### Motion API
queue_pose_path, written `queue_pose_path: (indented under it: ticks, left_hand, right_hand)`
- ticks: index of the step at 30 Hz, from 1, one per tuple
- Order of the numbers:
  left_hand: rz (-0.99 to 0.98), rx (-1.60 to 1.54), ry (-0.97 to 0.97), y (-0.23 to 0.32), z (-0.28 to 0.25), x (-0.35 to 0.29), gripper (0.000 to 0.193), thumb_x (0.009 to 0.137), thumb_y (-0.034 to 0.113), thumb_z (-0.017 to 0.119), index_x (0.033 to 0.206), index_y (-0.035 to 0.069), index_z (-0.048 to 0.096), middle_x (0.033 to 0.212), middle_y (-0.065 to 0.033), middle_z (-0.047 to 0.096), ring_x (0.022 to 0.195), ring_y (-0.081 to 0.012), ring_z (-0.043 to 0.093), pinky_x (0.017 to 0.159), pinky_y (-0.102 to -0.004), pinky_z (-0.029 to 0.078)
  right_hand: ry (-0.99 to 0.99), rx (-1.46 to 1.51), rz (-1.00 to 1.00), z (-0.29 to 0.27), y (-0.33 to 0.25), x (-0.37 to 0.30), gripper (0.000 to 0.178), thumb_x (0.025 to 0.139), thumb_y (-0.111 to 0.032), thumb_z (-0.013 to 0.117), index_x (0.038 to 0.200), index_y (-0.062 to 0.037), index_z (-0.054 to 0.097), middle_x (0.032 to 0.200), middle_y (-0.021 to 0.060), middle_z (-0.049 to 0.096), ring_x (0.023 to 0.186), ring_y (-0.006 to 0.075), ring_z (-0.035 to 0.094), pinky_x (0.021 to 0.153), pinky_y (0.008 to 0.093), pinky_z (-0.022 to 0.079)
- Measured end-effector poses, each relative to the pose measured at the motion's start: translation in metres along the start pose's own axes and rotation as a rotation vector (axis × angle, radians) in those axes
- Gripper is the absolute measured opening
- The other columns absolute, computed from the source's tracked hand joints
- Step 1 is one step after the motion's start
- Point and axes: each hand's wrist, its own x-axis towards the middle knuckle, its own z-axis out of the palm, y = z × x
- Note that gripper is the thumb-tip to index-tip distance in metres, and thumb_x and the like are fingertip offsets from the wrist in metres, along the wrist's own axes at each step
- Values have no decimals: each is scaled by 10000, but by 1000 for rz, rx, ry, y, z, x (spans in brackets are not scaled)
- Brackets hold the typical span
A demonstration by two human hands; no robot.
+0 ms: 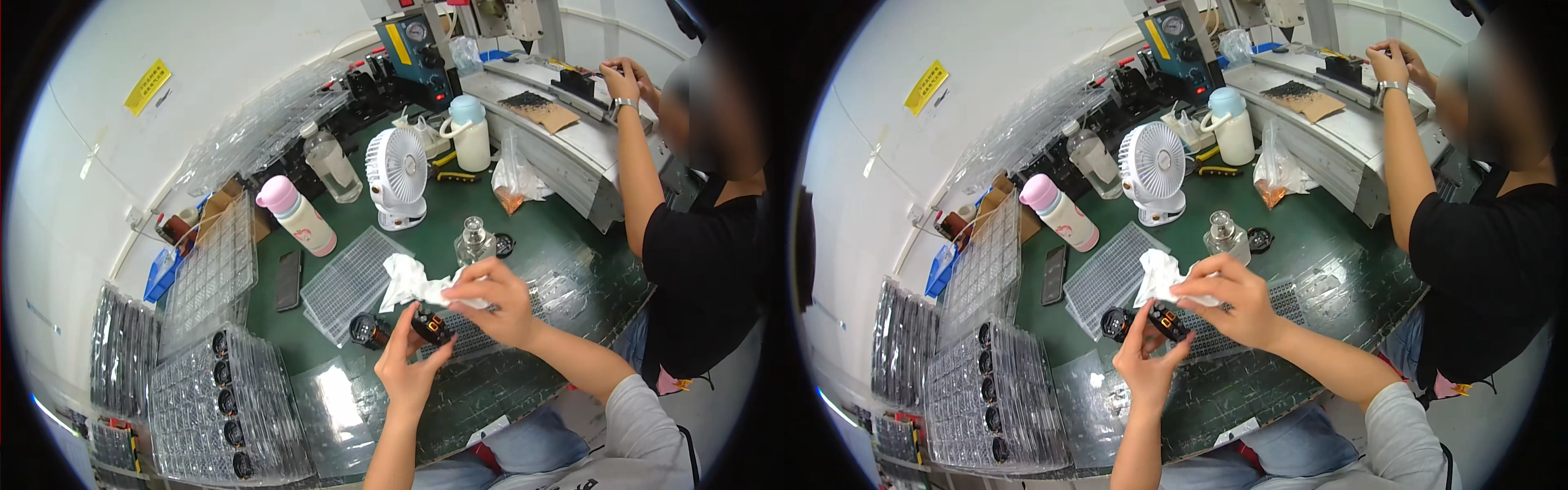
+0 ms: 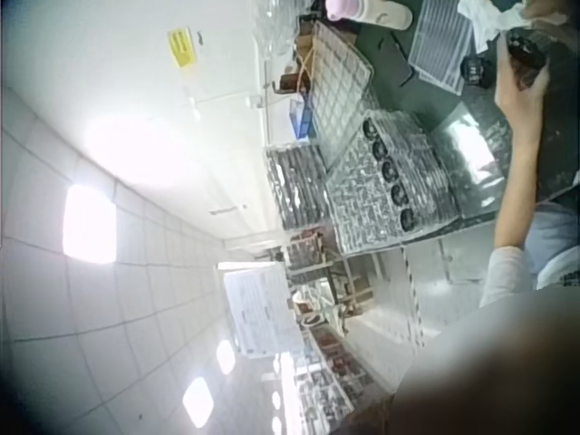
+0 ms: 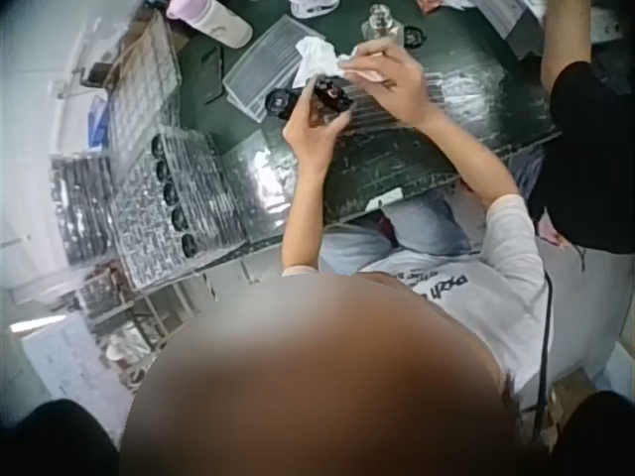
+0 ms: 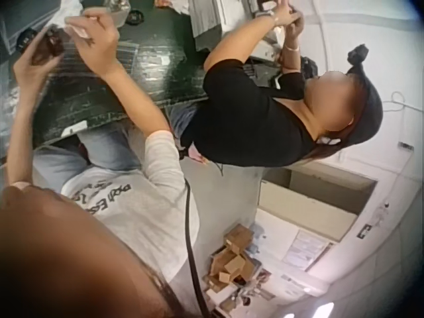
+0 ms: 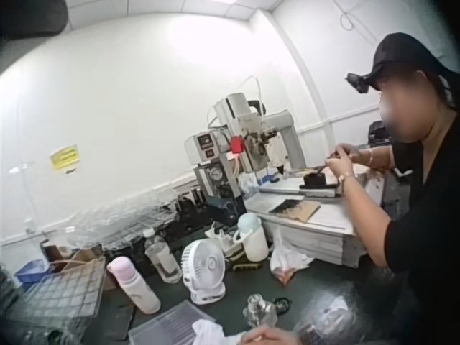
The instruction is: Cleaning and inspecting electronic fan components at an assembly station.
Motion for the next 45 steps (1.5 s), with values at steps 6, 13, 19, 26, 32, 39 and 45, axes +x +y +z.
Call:
queue_pose_path:
  ticks: [6,13,19,26,32,39,45]
  left_hand:
    - [177,220,66,-16,-10,4,732,541,2,851,1222,13,583,1156,-191,636,946,-264,676,738,-311,590]
    - [224,290,76,-11,-16,3,716,510,21,863,1177,-11,602,1123,-189,650,910,-260,682,709,-303,581]
    - [95,159,139,-11,-18,2,703,529,-5,853,1192,41,625,1129,-128,666,888,-175,679,713,-280,577]
    - [-6,-75,100,-3,-14,3,682,544,-24,842,1189,30,629,1084,-97,679,848,-115,662,726,-257,566]
    - [28,-79,91,-2,-15,7,682,554,-32,836,1199,31,621,1116,-110,665,888,-136,670,750,-270,574]
    - [107,-20,72,-4,-16,4,677,560,-24,837,1199,27,618,1172,-126,645,973,-182,661,759,-291,585]
    - [142,9,93,-4,-15,6,681,555,-22,839,1197,29,620,1154,-137,653,982,-200,661,743,-286,583]
  right_hand:
    - [-287,90,-56,12,-1,-10,401,726,23,710,1098,-126,692,985,47,589,788,184,623,663,290,529]
    - [-252,29,-205,13,-3,-18,404,702,62,691,1083,-72,681,1004,68,596,836,203,637,689,307,549]
    - [-162,69,-144,17,-13,-21,271,745,20,710,1003,-64,697,979,80,611,855,212,627,699,301,539]
    - [-54,147,114,13,-20,-13,217,778,-11,708,986,-72,703,957,77,604,867,200,605,720,291,502]
    - [-132,77,-22,12,-18,-13,275,782,16,677,1039,-81,697,980,81,589,856,193,616,687,286,534]
    - [-179,-88,-242,10,-20,-14,385,695,83,695,1039,-89,706,969,84,563,817,212,614,667,296,531]
    - [-100,-67,-82,10,-25,-15,390,685,102,693,1038,-64,699,980,92,573,808,218,615,670,294,533]
